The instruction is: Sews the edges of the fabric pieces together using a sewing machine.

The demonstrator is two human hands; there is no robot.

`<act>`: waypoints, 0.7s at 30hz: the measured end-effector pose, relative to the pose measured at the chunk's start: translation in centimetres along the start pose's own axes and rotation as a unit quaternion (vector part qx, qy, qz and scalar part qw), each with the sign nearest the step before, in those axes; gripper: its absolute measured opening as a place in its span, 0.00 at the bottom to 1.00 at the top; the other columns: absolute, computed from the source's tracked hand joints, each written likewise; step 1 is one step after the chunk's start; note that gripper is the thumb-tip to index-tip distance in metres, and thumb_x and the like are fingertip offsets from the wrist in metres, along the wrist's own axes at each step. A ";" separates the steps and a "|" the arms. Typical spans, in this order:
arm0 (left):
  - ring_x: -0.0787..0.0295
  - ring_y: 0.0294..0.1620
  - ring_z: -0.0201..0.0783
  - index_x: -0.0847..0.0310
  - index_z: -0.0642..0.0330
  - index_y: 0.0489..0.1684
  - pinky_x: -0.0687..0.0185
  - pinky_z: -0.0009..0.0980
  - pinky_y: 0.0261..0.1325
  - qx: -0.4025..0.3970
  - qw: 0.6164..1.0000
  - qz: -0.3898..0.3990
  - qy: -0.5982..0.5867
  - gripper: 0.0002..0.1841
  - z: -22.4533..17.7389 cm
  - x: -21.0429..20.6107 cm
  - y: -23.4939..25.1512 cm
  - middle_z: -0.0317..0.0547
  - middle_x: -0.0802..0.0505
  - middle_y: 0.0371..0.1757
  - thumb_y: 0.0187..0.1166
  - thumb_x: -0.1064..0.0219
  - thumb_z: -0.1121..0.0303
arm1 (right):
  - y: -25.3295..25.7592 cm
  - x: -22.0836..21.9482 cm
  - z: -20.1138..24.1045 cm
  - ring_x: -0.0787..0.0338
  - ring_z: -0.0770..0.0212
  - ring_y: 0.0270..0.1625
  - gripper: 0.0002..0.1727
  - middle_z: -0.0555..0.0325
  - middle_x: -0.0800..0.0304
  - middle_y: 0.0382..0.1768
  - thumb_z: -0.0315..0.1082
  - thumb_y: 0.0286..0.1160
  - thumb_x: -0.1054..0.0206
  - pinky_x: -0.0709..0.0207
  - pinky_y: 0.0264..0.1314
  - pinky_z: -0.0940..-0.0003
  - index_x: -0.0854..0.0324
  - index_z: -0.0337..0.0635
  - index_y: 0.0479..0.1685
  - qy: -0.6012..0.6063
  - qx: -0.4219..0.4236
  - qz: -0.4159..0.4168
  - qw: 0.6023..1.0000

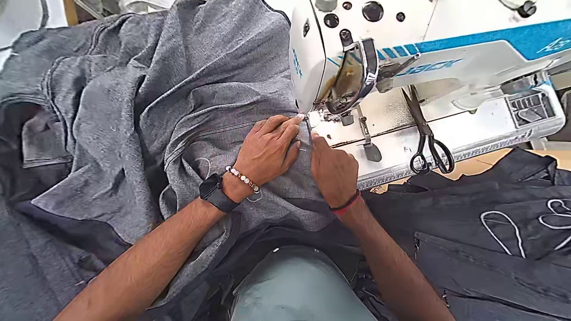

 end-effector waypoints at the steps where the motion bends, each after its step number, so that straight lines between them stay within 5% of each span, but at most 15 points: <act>1: 0.29 0.85 0.45 0.17 0.56 0.66 0.33 0.48 0.80 -0.001 1.000 0.003 0.013 0.23 0.2 -0.2 0.0 0.36 0.23 0.86 0.87 0.51 0.53 | 0.0 -0.1 0.1 0.18 0.53 0.14 0.22 0.59 0.20 0.12 0.40 0.89 0.49 0.30 0.15 0.57 0.14 0.49 0.71 -0.006 0.001 0.000 1.000; 6: 0.35 0.89 0.49 0.24 0.58 0.77 0.45 0.51 0.89 0.001 0.999 0.015 0.034 0.28 1.2 -0.1 0.2 0.44 0.23 0.86 0.91 0.55 0.50 | 1.2 -0.6 0.6 0.18 0.52 0.15 0.23 0.58 0.21 0.12 0.40 0.90 0.49 0.31 0.14 0.57 0.18 0.53 0.76 -0.025 -0.023 0.011 0.999; 10: 0.49 0.93 0.67 0.23 0.48 0.80 0.65 0.75 0.89 0.132 0.986 0.051 0.083 0.29 -0.4 2.8 -4.1 0.60 0.38 0.93 0.87 0.51 0.45 | 1.2 -0.5 0.8 0.19 0.55 0.14 0.25 0.59 0.18 0.15 0.37 0.86 0.47 0.32 0.12 0.59 0.20 0.53 0.79 -0.024 -0.011 -0.020 0.999; 13: 0.51 0.89 0.82 0.38 0.39 0.92 0.64 0.92 0.74 0.255 0.958 0.080 0.109 0.43 0.9 2.9 -11.3 0.67 0.41 0.93 0.82 0.63 0.27 | -0.8 -0.4 0.5 0.15 0.52 0.37 0.26 0.54 0.15 0.38 0.37 0.84 0.44 0.26 0.30 0.58 0.20 0.63 0.80 -0.032 0.023 -0.066 0.997; 16: 0.59 0.95 0.71 0.45 0.32 0.95 0.71 0.89 0.78 0.198 0.973 0.064 0.095 0.47 5.9 1.6 -15.3 0.53 0.45 0.97 0.75 0.67 0.20 | -2.1 -0.9 0.0 0.19 0.47 0.63 0.23 0.50 0.16 0.59 0.48 0.87 0.46 0.31 0.60 0.47 0.20 0.73 0.78 -0.016 0.028 -0.061 0.998; 19: 0.55 0.96 0.61 0.43 0.41 0.94 0.69 0.83 0.83 0.060 0.989 0.108 0.087 0.54 11.7 2.5 -14.0 0.45 0.42 0.96 0.70 0.66 0.15 | -2.9 -1.4 0.2 0.24 0.45 0.74 0.30 0.49 0.22 0.76 0.62 0.85 0.50 0.38 0.72 0.40 0.25 0.67 0.83 -0.017 0.024 -0.048 0.998; 21: 0.52 0.97 0.52 0.46 0.39 0.96 0.62 0.75 0.87 0.066 0.974 0.177 0.124 0.58 13.6 3.8 -12.1 0.36 0.42 0.97 0.63 0.60 0.12 | -3.0 -1.6 0.7 0.24 0.45 0.74 0.36 0.50 0.25 0.80 0.68 0.83 0.52 0.40 0.76 0.38 0.27 0.65 0.86 -0.019 0.030 -0.046 0.998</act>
Point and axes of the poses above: each hand's wrist, its own y-axis towards the middle knuckle, its own x-axis out of the back of the hand, z = x × y, the point moved 9 cm from there along y, towards the middle knuckle
